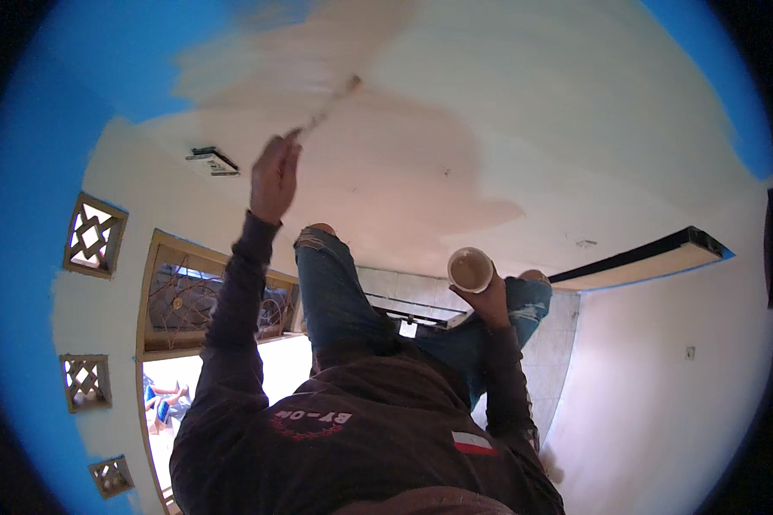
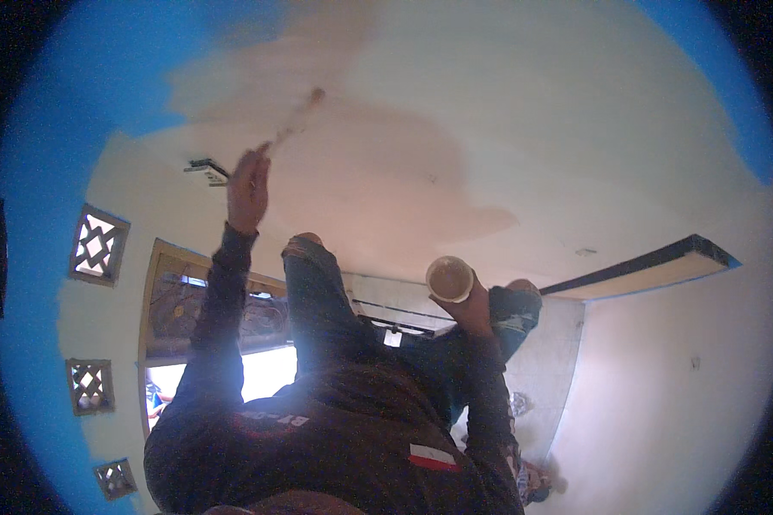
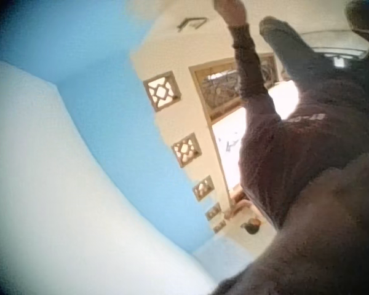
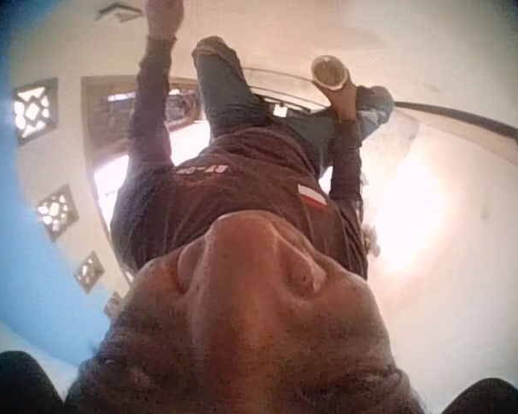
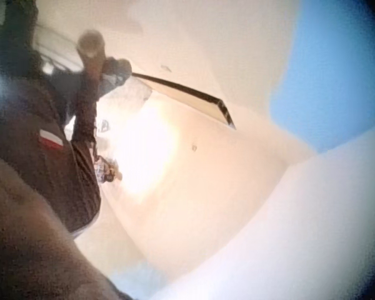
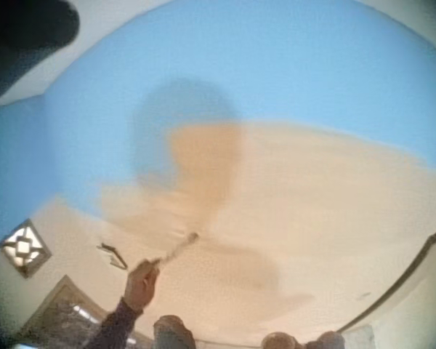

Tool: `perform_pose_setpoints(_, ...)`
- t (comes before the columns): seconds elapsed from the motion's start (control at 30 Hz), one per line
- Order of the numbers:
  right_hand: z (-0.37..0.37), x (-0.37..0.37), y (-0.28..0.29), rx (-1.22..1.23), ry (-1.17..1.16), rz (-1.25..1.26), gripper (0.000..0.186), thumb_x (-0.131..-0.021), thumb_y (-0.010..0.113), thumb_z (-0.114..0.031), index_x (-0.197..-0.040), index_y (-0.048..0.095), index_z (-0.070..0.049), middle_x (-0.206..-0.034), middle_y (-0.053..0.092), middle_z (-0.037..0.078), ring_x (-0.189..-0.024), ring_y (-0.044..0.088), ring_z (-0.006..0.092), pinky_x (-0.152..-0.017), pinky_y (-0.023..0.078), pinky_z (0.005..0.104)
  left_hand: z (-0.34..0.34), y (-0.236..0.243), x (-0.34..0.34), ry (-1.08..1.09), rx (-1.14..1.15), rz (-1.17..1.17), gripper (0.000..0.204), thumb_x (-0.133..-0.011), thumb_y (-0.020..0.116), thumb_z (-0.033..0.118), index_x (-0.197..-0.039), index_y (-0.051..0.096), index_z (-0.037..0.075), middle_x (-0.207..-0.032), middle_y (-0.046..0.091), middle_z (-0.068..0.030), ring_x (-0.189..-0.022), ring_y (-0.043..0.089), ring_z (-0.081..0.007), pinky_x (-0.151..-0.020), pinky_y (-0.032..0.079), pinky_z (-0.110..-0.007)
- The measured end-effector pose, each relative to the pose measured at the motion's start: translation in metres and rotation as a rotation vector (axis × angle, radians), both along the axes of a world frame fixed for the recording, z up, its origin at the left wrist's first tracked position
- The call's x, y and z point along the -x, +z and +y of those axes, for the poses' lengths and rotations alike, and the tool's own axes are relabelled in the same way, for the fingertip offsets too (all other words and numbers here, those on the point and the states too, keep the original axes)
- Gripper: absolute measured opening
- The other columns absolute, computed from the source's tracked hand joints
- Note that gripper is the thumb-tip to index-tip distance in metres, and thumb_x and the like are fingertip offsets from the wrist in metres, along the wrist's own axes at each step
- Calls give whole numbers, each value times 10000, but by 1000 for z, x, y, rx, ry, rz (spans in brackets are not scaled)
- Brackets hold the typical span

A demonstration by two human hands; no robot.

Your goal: The person paints a ceiling white using a paintbrush and a small cup of paint. They repeatedly dip the brush into the cup and apply paint to the ceiling surface in broad strokes.

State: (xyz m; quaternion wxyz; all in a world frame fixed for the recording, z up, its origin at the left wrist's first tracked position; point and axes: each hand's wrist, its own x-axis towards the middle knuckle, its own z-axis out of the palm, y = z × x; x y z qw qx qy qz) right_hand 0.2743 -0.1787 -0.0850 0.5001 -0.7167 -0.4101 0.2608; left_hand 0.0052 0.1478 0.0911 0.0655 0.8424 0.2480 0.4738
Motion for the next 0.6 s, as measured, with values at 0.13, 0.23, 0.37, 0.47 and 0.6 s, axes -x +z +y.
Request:
perform_pose_setpoints(0.13, 1, 0, -6, -20, 15, -10, 786, -657, 948, -246, -1308, 556, -47, -1220, 687, 160, -1155, 666, 282, -964, 543, 417, 57, 73, 15, 184, -314, 90, 334, -988, 603, 130, -1319, 634, 101, -907, 559, -114, -707, 575, -256, -622, 489, -355)
perform_pose_setpoints(0.23, 0, -1, -9, -57, 9, 25, 768, -653, 949, -244, -1292, 570, -50, -1204, 694, 158, -1145, 672, 281, -947, 551, 410, 82, 110, 13, 180, -404, 154, 359, -984, 623, 169, -1343, 626, 184, -948, 580, -90, -714, 605, -244, -616, 523, -372)
perform_pose_setpoints(0.37, 1, -4, -13, -17, 12, -26, 754, -658, 946, -238, -1288, 574, -56, -1198, 697, 153, -1140, 674, 269, -945, 550, 403, 113, 128, 12, 128, -582, 287, 382, -988, 622, 195, -1367, 607, 242, -988, 587, -73, -714, 624, -244, -605, 548, -403)
perform_pose_setpoints(0.47, 2, -2, -14, -48, 20, 14, 753, -658, 946, -249, -1285, 575, -58, -1193, 699, 152, -1135, 677, 267, -945, 550, 403, 132, 134, 16, 129, -570, 355, 383, -1000, 602, 202, -1379, 598, 256, -1003, 578, -67, -709, 626, -248, -599, 554, -410)
perform_pose_setpoints(0.6, 0, 0, -3, -29, 26, -16, 757, -656, 947, -260, -1285, 576, -58, -1194, 697, 158, -1134, 677, 277, -944, 550, 407, 151, 137, 26, 181, -504, 418, 383, -1020, 563, 221, -1400, 583, 267, -1007, 569, -61, -699, 625, -253, -593, 557, -407)
